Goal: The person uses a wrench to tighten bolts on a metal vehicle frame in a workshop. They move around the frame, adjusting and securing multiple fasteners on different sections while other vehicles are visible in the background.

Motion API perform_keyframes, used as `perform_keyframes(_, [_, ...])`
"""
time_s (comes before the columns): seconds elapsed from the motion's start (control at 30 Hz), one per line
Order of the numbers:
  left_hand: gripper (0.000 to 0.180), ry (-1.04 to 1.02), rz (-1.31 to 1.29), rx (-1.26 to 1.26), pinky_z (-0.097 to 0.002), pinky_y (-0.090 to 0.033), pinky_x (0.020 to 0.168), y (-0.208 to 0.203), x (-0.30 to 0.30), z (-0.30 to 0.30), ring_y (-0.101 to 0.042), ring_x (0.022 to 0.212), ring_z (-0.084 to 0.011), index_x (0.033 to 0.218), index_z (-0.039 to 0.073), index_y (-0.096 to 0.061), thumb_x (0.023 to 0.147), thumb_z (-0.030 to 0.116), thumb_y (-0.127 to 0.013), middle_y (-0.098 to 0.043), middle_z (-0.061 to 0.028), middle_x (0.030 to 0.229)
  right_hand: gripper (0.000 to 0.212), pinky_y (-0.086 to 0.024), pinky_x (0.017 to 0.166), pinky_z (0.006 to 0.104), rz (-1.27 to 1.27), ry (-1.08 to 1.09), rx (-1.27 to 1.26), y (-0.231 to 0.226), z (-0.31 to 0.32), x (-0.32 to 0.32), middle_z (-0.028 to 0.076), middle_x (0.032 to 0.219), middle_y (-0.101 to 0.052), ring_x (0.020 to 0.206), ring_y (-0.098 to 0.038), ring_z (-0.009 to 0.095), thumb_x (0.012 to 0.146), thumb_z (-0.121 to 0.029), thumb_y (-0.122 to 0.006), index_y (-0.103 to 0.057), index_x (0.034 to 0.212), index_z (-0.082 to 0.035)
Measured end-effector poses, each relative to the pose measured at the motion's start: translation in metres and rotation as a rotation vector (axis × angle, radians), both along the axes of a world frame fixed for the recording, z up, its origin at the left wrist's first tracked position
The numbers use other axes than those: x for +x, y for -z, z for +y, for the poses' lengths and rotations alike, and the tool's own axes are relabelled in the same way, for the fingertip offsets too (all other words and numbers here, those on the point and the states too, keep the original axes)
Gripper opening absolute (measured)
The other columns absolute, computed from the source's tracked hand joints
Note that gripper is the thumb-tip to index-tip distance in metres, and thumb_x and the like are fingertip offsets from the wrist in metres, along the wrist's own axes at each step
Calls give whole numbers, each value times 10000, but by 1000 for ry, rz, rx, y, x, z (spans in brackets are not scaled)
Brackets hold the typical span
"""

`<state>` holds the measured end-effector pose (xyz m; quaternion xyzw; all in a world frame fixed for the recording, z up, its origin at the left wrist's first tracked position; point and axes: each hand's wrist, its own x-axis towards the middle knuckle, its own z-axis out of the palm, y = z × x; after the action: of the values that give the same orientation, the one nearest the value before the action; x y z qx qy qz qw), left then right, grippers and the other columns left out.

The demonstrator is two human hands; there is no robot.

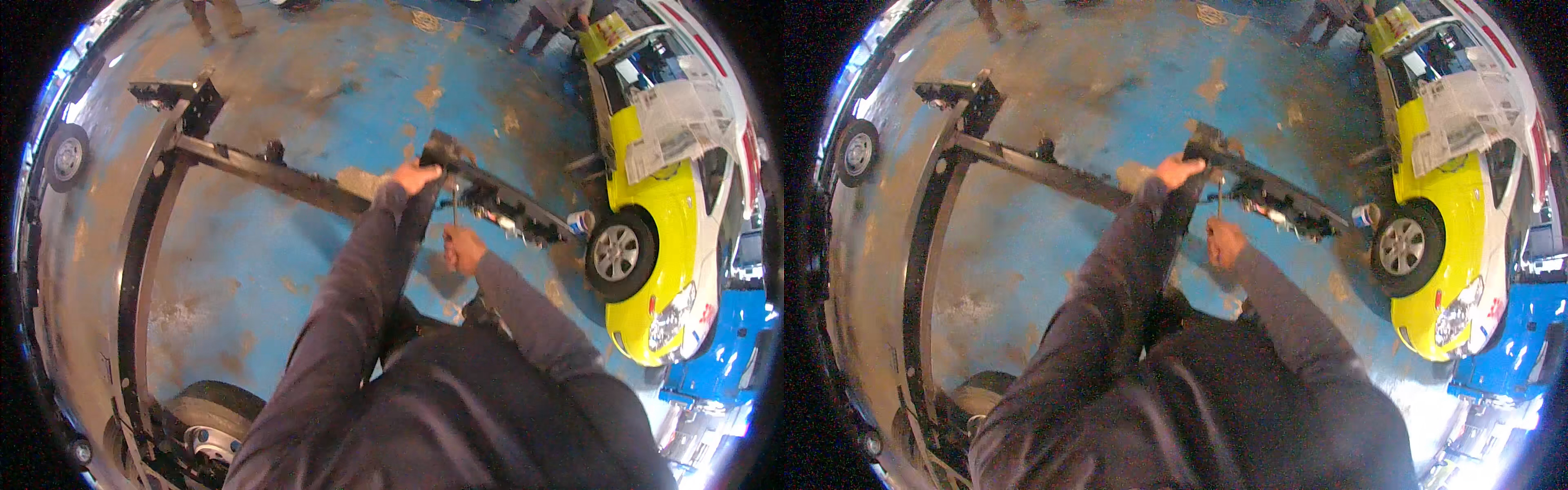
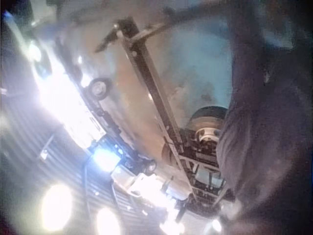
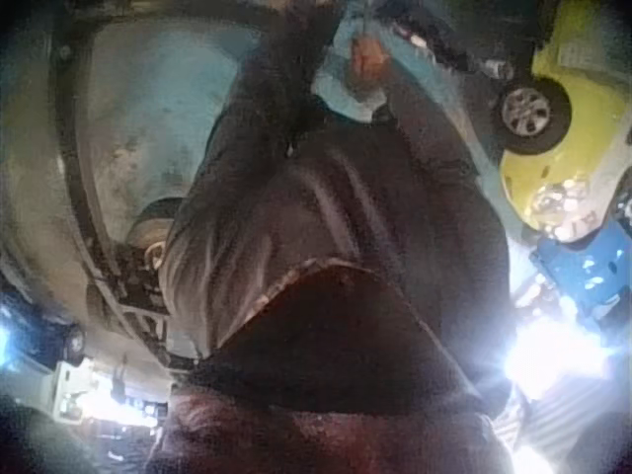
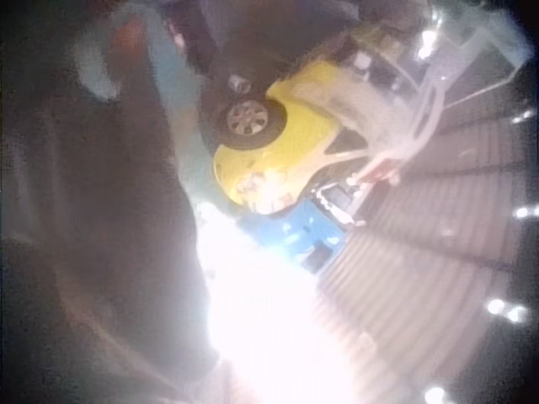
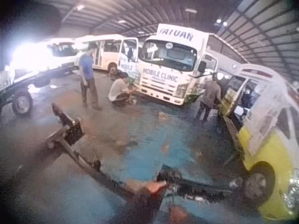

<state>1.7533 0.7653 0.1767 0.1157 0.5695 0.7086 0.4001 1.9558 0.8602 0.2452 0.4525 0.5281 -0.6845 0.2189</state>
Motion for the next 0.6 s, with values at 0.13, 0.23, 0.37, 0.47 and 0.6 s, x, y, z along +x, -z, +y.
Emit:
perform_keyframes(0.13, [402, -73, 217, -69, -342, -480, 812, -10, 2, -9, -611, 885, -170, 1119, 21, -658, 829, 289, -729, -687, -61, 988, 142, -353, 420, 330, -13, 48, -104, -19, -1, -10, 35, 643, -479, 487, -421, 145, 912, -217, -504, -488, 838, -97])
perform_keyframes(0.23, [407, -40, 124, -12, -345, -460, 881, -16, -2, -15, -602, 971, -174, 1158, 24, -640, 842, 270, -711, -675, -67, 1073, 95, -401, 447, 354, 58, 3, -52, -7, 2, -20, 62, 704, -508, 512, -448, 166, 913, -171, -487, -492, 898, -77])
perform_keyframes(0.37, [388, -72, 84, 39, -318, -467, 851, 6, -3, -19, -585, 929, -148, 1126, -2, -643, 848, 261, -705, -662, -34, 1029, 120, -398, 466, 336, 153, 50, -104, 15, -2, -46, 109, 795, -514, 553, -451, 169, 884, -67, -446, -457, 1003, -62])
perform_keyframes(0.47, [379, -23, 56, -3, -318, -474, 829, -10, -2, -12, -587, 906, -144, 1132, 7, -636, 855, 257, -703, -658, -25, 1007, 128, -403, 447, 329, 149, 116, -35, 22, 4, -39, 109, 779, -544, 556, -493, 168, 845, -49, -460, -470, 971, -72])
perform_keyframes(0.6, [369, -45, 102, -33, -317, -479, 827, -6, -6, -13, -594, 919, -140, 1156, 33, -619, 871, 256, -690, -650, -18, 1039, 115, -368, 431, 313, 165, 34, 108, 16, 6, -32, 82, 733, -513, 555, -479, 158, 842, -52, -452, -468, 955, -68])
